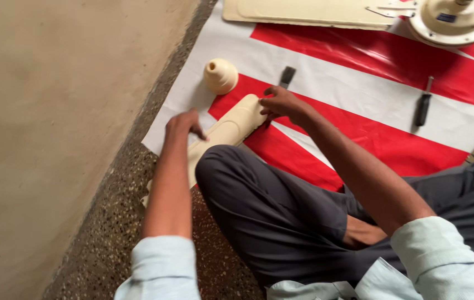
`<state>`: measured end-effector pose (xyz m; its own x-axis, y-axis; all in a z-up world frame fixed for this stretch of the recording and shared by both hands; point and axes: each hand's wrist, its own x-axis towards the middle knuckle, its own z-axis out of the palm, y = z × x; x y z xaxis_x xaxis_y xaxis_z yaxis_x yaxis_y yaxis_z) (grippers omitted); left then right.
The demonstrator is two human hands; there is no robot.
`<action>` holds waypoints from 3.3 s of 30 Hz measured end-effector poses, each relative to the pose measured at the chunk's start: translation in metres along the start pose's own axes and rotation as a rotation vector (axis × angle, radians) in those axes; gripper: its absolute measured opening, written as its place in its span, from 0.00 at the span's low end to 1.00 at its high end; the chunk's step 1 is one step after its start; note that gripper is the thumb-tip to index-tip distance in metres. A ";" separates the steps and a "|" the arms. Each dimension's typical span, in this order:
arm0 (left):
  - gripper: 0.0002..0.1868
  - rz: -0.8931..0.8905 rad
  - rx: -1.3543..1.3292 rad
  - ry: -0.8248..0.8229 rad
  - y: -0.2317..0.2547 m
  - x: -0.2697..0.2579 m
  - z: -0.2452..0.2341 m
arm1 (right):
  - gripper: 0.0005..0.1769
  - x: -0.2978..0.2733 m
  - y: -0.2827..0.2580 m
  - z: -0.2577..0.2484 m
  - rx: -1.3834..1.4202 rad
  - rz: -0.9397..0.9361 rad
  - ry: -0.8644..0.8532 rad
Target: The person assembles a ceiling fan by attaching three blades to the central motor housing. They use a screwdriver to tighten screws securing each blade to the hub while sitting on the floor.
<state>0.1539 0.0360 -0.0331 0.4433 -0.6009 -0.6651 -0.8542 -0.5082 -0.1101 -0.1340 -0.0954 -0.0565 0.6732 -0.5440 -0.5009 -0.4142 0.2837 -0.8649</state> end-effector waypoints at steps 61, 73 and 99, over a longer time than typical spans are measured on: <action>0.15 0.978 -1.935 0.197 0.650 -0.111 0.076 | 0.60 -0.504 0.224 -0.256 -0.954 -0.018 1.389; 0.14 0.876 -1.950 0.069 0.665 -0.083 0.058 | 0.58 -0.343 0.126 -0.330 -1.176 -0.127 0.984; 0.74 0.738 0.286 0.535 0.471 0.187 -0.102 | 0.52 -0.319 0.169 -0.341 -0.969 -0.211 0.971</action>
<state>-0.1379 -0.3789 -0.1342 -0.2285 -0.9481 -0.2211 -0.9708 0.2389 -0.0213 -0.6276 -0.1433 -0.0319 0.2499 -0.9463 0.2051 -0.8834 -0.3095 -0.3519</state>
